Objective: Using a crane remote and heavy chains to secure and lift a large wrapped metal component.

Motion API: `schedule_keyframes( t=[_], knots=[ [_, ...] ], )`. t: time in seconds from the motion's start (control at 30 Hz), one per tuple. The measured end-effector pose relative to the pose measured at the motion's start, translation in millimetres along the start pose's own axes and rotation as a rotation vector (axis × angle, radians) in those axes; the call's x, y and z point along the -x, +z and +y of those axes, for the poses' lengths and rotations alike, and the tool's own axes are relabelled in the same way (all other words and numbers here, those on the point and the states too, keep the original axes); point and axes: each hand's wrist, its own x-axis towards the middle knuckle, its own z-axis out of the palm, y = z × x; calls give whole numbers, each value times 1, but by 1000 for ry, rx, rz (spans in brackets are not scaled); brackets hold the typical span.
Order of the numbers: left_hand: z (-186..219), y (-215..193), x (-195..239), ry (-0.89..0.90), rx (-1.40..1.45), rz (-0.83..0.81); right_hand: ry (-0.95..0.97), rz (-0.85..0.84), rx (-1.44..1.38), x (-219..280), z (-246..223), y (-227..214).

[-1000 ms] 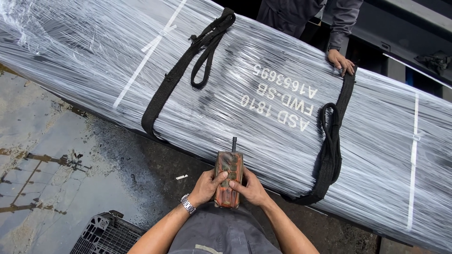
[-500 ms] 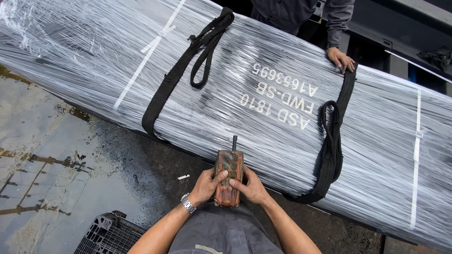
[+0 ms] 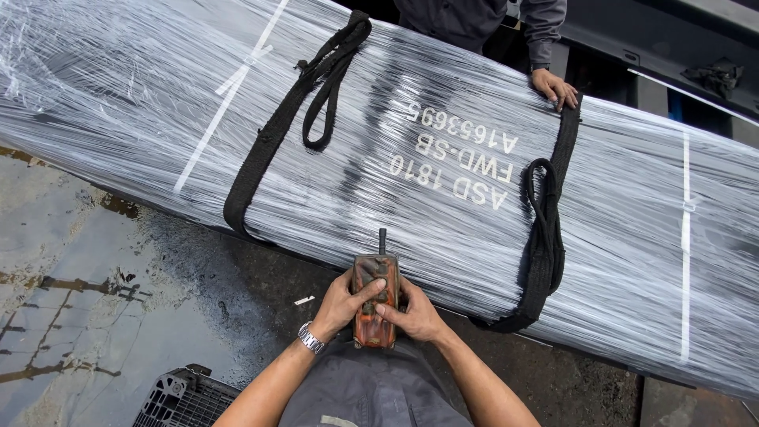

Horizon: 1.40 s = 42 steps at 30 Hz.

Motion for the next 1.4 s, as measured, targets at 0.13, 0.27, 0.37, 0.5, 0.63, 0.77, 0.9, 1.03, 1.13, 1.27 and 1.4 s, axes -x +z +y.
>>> schedule_keyframes(
  t=[0.13, 0.27, 0.37, 0.5, 0.63, 0.77, 0.9, 1.03, 1.13, 1.27, 1.4],
  knots=[
    [19, 3, 0, 51, -3, 0, 4, 28, -2, 2, 3, -3],
    [24, 4, -4, 73, -25, -19, -27, 45, 1, 2, 0, -7],
    [25, 1, -5, 61, -23, -37, -47, 45, -19, 0, -1, -7],
    [42, 1, -6, 78, -25, -44, -39, 60, -8, -5, 7, -9],
    [46, 3, -13, 78, 24, -24, -31, 95, -69, -19, 14, -9],
    [54, 9, -11, 161, 10, 6, 66, 255, -238, -25, 2, -8],
    [76, 9, -11, 241, 18, -6, -91, 303, -201, -22, -36, -12],
    [75, 10, -13, 298, 8, -42, -151, 320, -189, -15, -39, -16],
    [67, 10, -20, 282, 75, -118, -187, 321, -200, -13, -38, -20],
    [71, 3, -31, 361, 39, -85, -194, 333, -199, -11, -32, -24],
    [104, -6, -48, 302, -14, -23, -144, 359, -230, -7, -31, -29]
  ],
)
